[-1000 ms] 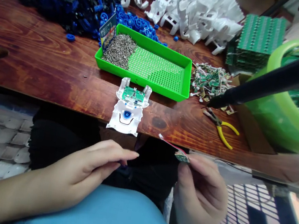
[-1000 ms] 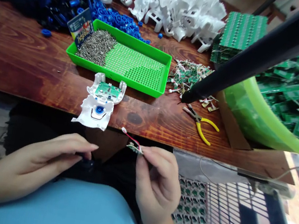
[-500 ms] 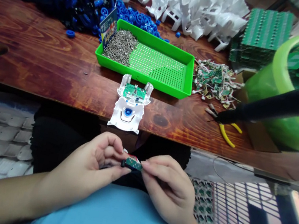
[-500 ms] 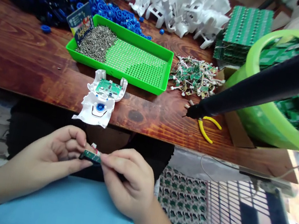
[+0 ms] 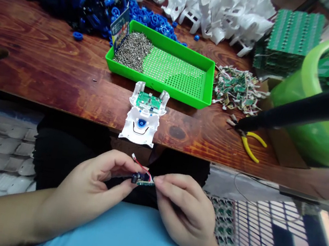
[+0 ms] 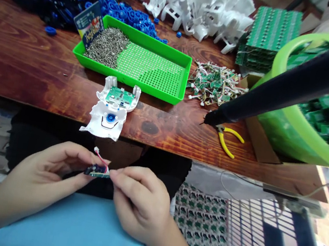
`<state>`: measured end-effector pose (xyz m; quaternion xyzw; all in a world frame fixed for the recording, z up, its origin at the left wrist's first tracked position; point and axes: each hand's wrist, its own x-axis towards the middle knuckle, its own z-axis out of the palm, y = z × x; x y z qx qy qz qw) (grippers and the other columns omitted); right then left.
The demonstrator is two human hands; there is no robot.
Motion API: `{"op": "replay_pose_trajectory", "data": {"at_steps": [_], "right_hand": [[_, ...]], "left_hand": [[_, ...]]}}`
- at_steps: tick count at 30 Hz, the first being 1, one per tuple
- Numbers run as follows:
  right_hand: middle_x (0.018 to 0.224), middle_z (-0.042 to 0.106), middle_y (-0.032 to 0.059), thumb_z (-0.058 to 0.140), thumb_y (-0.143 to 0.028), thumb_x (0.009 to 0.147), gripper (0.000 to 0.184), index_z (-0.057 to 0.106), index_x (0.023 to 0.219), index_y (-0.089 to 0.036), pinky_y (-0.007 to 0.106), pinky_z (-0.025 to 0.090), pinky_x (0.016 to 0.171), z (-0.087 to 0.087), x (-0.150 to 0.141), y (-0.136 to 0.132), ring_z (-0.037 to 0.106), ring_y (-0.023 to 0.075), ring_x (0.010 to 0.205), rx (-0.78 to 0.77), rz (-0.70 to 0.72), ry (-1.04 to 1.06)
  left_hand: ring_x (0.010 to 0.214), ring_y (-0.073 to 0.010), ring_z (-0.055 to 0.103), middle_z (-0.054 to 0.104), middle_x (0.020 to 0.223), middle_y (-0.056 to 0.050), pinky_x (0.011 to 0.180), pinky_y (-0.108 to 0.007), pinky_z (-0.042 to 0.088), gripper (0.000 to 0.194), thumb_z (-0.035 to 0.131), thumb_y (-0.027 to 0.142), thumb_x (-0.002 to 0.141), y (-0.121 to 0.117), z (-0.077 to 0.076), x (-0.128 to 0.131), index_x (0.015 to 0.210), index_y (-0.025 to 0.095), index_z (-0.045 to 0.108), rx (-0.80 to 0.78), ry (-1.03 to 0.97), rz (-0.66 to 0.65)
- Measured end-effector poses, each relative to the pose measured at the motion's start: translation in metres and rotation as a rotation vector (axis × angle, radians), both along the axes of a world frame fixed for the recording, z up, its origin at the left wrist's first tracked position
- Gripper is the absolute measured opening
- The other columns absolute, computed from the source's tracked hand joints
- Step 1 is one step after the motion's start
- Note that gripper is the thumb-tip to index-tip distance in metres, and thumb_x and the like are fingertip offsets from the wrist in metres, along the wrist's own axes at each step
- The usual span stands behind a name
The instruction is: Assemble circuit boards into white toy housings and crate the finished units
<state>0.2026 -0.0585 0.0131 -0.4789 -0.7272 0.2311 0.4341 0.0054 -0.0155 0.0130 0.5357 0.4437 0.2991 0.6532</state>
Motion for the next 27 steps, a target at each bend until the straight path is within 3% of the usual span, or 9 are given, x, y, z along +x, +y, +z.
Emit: {"op": "replay_pose_trajectory", "data": {"at_steps": [8,12,19,27], "right_hand": [[0.095,0.065,0.0045,0.057,0.004,0.077,0.045,0.063,0.111,-0.024,0.021,0.057,0.072,-0.0062,-0.0001,-0.0006,0.065,0.0118,0.086,-0.030,0.003,0.118],[0.091,0.064,0.0033,0.057,0.005,0.077,0.043,0.065,0.108,-0.024,0.020,0.056,0.069,-0.0090,0.0002,-0.0006,0.064,0.0112,0.082,-0.059,-0.016,0.169],[0.094,0.064,0.0036,0.056,0.006,0.077,0.044,0.064,0.110,-0.023,0.020,0.056,0.072,-0.0082,0.0017,0.0001,0.064,0.0109,0.086,-0.072,0.042,0.161],[0.095,0.063,0.0045,0.054,0.004,0.078,0.044,0.062,0.114,-0.022,0.019,0.056,0.072,-0.0039,0.0064,0.0045,0.064,0.0105,0.086,-0.045,0.102,0.043]], "left_hand": [[0.098,-0.0098,0.066,0.070,0.103,0.006,0.090,-0.018,0.051,0.024,0.060,0.013,0.085,-0.0045,-0.0031,-0.0066,0.103,0.030,0.061,0.327,0.137,-0.068],[0.099,-0.0068,0.065,0.069,0.104,0.009,0.090,-0.013,0.049,0.031,0.060,0.011,0.084,-0.0043,-0.0041,-0.0055,0.105,0.034,0.058,0.413,0.163,-0.068],[0.096,-0.0070,0.066,0.070,0.101,0.010,0.086,-0.012,0.051,0.032,0.058,0.009,0.083,-0.0029,-0.0042,-0.0037,0.104,0.034,0.058,0.426,0.160,-0.063],[0.093,-0.0101,0.067,0.070,0.099,0.006,0.070,-0.012,0.054,0.019,0.058,0.020,0.086,-0.0018,-0.0057,-0.0035,0.100,0.033,0.061,0.229,0.182,-0.113]]}}
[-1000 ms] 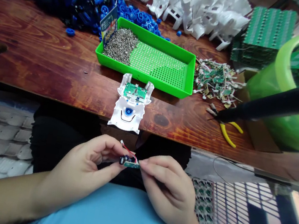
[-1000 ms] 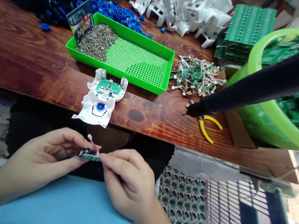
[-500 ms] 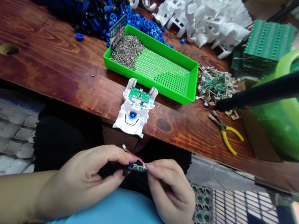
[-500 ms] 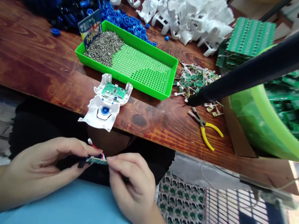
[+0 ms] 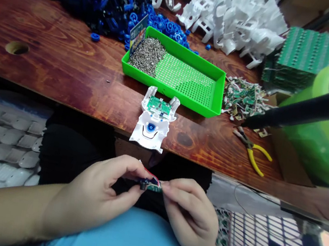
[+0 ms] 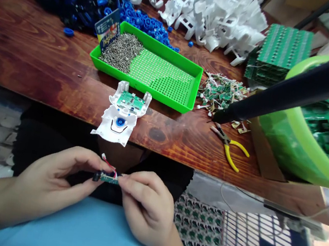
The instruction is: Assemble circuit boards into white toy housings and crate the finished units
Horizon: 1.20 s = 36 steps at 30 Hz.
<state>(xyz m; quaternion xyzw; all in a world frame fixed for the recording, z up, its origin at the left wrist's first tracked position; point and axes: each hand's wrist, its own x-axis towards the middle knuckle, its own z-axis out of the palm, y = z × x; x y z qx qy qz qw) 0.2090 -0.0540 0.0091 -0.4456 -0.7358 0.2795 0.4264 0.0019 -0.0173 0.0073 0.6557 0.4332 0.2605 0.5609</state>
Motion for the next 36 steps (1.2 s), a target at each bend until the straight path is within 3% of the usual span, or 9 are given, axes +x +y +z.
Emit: {"op": "replay_pose_trajectory", "data": {"at_steps": [3,7,15,29,36], "right_hand": [[0.095,0.064,0.0046,0.054,0.002,0.080,0.045,0.060,0.117,-0.023,0.018,0.057,0.070,0.002,0.001,0.000,0.065,0.0106,0.085,0.030,0.008,-0.109],[0.097,0.064,0.0053,0.054,0.000,0.082,0.041,0.059,0.117,-0.020,0.016,0.055,0.073,0.004,-0.002,0.000,0.065,0.0095,0.087,0.042,-0.004,-0.231],[0.096,0.063,0.0038,0.052,-0.002,0.084,0.039,0.060,0.117,-0.021,0.013,0.053,0.074,0.003,-0.006,0.004,0.063,0.0067,0.085,-0.035,0.002,-0.196],[0.096,0.062,0.0034,0.051,-0.007,0.087,0.038,0.060,0.120,-0.023,0.014,0.052,0.071,-0.001,-0.002,0.010,0.062,0.0076,0.084,-0.056,0.054,-0.223],[0.094,0.064,0.0037,0.050,-0.005,0.085,0.039,0.061,0.119,-0.020,0.014,0.053,0.067,0.000,-0.007,0.010,0.062,0.0081,0.080,-0.008,0.049,-0.281]], "left_hand": [[0.085,-0.0092,0.068,0.071,0.091,0.004,0.074,-0.012,0.054,0.011,0.062,0.019,0.083,0.005,0.004,0.004,0.092,0.026,0.061,-0.149,-0.091,0.032],[0.071,-0.0055,0.066,0.068,0.076,0.005,0.066,-0.008,0.052,0.014,0.072,0.015,0.074,0.012,0.008,0.009,0.081,0.021,0.061,-0.329,-0.183,0.150],[0.071,-0.0061,0.068,0.074,0.077,0.004,0.065,-0.007,0.052,0.016,0.076,0.013,0.069,0.015,0.004,0.005,0.082,0.022,0.070,-0.533,-0.258,0.193],[0.071,-0.0058,0.067,0.075,0.076,0.006,0.066,-0.008,0.051,0.011,0.074,0.016,0.074,0.018,0.005,0.001,0.078,0.026,0.073,-0.526,-0.244,0.174],[0.074,-0.0079,0.068,0.074,0.076,0.003,0.068,-0.009,0.052,0.008,0.075,0.016,0.072,0.016,0.006,0.003,0.078,0.022,0.072,-0.506,-0.243,0.272]]}}
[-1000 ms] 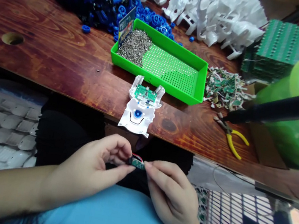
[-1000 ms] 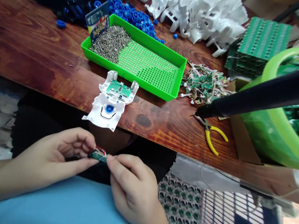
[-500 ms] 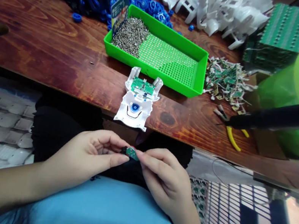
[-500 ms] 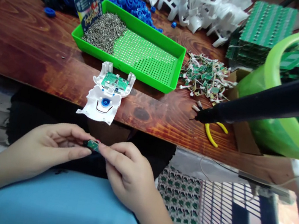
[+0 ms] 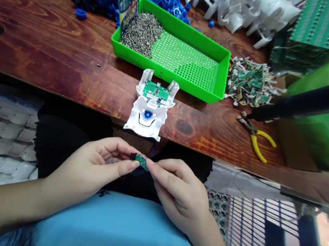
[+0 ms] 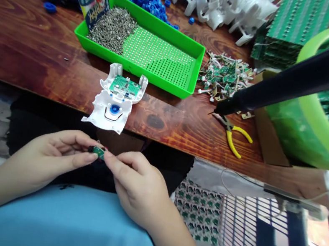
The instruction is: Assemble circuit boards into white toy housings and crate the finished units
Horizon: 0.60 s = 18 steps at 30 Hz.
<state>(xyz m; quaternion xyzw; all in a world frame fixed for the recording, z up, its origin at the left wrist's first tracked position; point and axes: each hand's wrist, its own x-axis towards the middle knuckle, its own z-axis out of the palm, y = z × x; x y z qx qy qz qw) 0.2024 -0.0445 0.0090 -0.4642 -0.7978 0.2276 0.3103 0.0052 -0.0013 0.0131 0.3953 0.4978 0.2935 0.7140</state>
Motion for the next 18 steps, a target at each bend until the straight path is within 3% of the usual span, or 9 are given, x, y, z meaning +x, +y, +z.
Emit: {"op": "replay_pose_trajectory", "data": {"at_steps": [9,14,18], "right_hand": [[0.092,0.064,0.0035,0.053,-0.004,0.084,0.040,0.060,0.120,-0.020,0.014,0.053,0.069,-0.003,-0.002,-0.005,0.063,0.0073,0.080,-0.012,-0.014,0.091],[0.091,0.063,0.0052,0.056,-0.002,0.080,0.038,0.063,0.114,-0.017,0.017,0.054,0.070,0.001,-0.007,-0.007,0.063,0.0084,0.080,-0.066,-0.083,0.303],[0.086,0.063,0.0044,0.062,-0.003,0.078,0.034,0.065,0.109,-0.015,0.016,0.055,0.068,0.002,-0.010,-0.007,0.063,0.0080,0.076,-0.021,-0.111,0.316]], "left_hand": [[0.074,-0.0107,0.070,0.076,0.080,0.003,0.068,-0.011,0.054,0.012,0.074,0.017,0.072,-0.009,0.005,0.001,0.081,0.025,0.074,0.190,0.112,-0.028],[0.076,-0.0098,0.071,0.077,0.083,0.003,0.070,-0.009,0.054,0.011,0.074,0.018,0.073,-0.007,0.005,0.005,0.081,0.024,0.074,0.161,0.053,-0.022],[0.074,-0.0096,0.070,0.077,0.081,0.002,0.068,-0.009,0.054,0.010,0.074,0.016,0.072,-0.004,0.004,0.006,0.080,0.022,0.074,0.093,0.017,-0.014]]}}
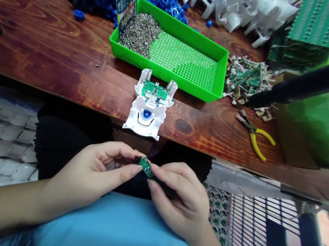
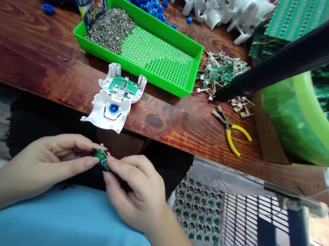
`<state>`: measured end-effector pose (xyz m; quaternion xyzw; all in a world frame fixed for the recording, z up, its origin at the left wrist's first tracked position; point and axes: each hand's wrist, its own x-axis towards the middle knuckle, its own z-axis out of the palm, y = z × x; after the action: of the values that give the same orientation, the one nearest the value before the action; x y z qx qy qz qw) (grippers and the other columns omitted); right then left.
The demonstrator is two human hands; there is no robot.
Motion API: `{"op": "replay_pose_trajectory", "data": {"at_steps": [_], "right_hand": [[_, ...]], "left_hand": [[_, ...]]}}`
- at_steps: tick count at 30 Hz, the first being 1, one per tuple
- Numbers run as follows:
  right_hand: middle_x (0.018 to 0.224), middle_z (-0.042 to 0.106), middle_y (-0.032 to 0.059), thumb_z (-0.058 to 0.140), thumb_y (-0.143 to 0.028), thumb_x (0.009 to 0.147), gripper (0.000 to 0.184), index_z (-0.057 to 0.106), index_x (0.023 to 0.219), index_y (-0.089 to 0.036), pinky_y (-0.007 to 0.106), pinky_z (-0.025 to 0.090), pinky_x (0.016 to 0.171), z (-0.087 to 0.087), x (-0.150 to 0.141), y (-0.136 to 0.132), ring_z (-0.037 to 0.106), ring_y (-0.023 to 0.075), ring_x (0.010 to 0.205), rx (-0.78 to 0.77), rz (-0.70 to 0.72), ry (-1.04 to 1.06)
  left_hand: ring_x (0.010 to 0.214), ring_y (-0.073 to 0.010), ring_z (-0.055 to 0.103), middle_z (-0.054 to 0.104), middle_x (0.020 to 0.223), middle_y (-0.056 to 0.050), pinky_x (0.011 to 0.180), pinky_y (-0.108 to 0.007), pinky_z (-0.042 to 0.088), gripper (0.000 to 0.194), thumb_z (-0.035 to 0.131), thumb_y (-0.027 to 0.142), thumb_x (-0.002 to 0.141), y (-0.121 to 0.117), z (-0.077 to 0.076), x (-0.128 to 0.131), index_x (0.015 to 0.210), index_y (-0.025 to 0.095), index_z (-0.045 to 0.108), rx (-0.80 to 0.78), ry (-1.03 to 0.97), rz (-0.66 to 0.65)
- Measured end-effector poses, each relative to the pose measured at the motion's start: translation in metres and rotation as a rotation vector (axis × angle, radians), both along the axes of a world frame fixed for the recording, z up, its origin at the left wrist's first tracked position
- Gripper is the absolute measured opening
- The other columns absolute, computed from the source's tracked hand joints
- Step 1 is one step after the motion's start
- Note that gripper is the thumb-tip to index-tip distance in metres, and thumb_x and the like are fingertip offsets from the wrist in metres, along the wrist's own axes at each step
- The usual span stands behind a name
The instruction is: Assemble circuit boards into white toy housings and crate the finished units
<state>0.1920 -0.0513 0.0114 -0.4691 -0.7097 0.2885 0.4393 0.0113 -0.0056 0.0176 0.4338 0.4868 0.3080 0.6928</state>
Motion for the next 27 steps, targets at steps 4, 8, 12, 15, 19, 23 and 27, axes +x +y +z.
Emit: {"op": "replay_pose_trajectory", "data": {"at_steps": [4,8,12,15,19,23,27], "right_hand": [[0.087,0.062,0.0037,0.064,-0.005,0.079,0.035,0.063,0.111,-0.017,0.016,0.056,0.067,-0.002,-0.002,-0.001,0.063,0.0080,0.075,0.018,-0.017,-0.057],[0.090,0.061,0.0042,0.068,-0.010,0.079,0.041,0.058,0.117,-0.018,0.017,0.056,0.066,-0.005,-0.004,-0.004,0.063,0.0084,0.076,0.061,-0.024,-0.127],[0.090,0.062,0.0043,0.068,-0.015,0.080,0.042,0.056,0.120,-0.019,0.019,0.057,0.067,-0.007,-0.007,-0.006,0.063,0.0101,0.077,0.082,-0.068,-0.211],[0.090,0.062,0.0049,0.067,-0.018,0.081,0.042,0.056,0.121,-0.019,0.021,0.057,0.066,-0.007,-0.010,-0.006,0.064,0.0114,0.077,0.078,-0.096,-0.246],[0.091,0.062,0.0051,0.068,-0.021,0.081,0.042,0.055,0.120,-0.019,0.021,0.057,0.066,-0.008,-0.012,-0.006,0.063,0.0118,0.077,0.074,-0.128,-0.269],[0.091,0.063,0.0054,0.068,-0.019,0.080,0.042,0.056,0.120,-0.019,0.020,0.058,0.066,-0.008,-0.016,-0.006,0.064,0.0120,0.078,0.069,-0.171,-0.274],[0.089,0.063,0.0046,0.064,-0.017,0.080,0.045,0.055,0.124,-0.022,0.021,0.058,0.063,-0.005,-0.020,-0.005,0.063,0.0121,0.075,0.060,-0.221,-0.280]], "left_hand": [[0.074,-0.0091,0.070,0.076,0.080,0.003,0.069,-0.009,0.053,0.010,0.075,0.016,0.072,0.001,0.000,-0.001,0.080,0.022,0.073,-0.012,-0.017,0.003],[0.077,-0.0093,0.069,0.076,0.082,0.002,0.070,-0.010,0.052,0.009,0.074,0.019,0.075,0.001,-0.001,-0.004,0.083,0.023,0.073,-0.033,-0.016,-0.017],[0.076,-0.0084,0.068,0.075,0.080,0.003,0.071,-0.011,0.052,0.007,0.074,0.021,0.075,0.001,-0.003,-0.006,0.081,0.024,0.073,-0.089,-0.030,0.001],[0.074,-0.0076,0.067,0.074,0.078,0.004,0.069,-0.011,0.052,0.008,0.076,0.021,0.073,0.002,-0.007,-0.004,0.080,0.022,0.073,-0.160,-0.073,0.031],[0.072,-0.0068,0.066,0.073,0.076,0.004,0.069,-0.012,0.052,0.011,0.078,0.021,0.071,0.003,-0.012,-0.001,0.080,0.021,0.072,-0.223,-0.145,0.070],[0.071,-0.0065,0.065,0.072,0.075,0.004,0.068,-0.012,0.051,0.012,0.078,0.021,0.071,0.003,-0.014,0.001,0.082,0.020,0.072,-0.250,-0.188,0.095],[0.072,-0.0077,0.066,0.073,0.076,0.003,0.069,-0.014,0.052,0.012,0.077,0.019,0.073,0.002,-0.013,0.002,0.083,0.019,0.071,-0.268,-0.210,0.121]]}}
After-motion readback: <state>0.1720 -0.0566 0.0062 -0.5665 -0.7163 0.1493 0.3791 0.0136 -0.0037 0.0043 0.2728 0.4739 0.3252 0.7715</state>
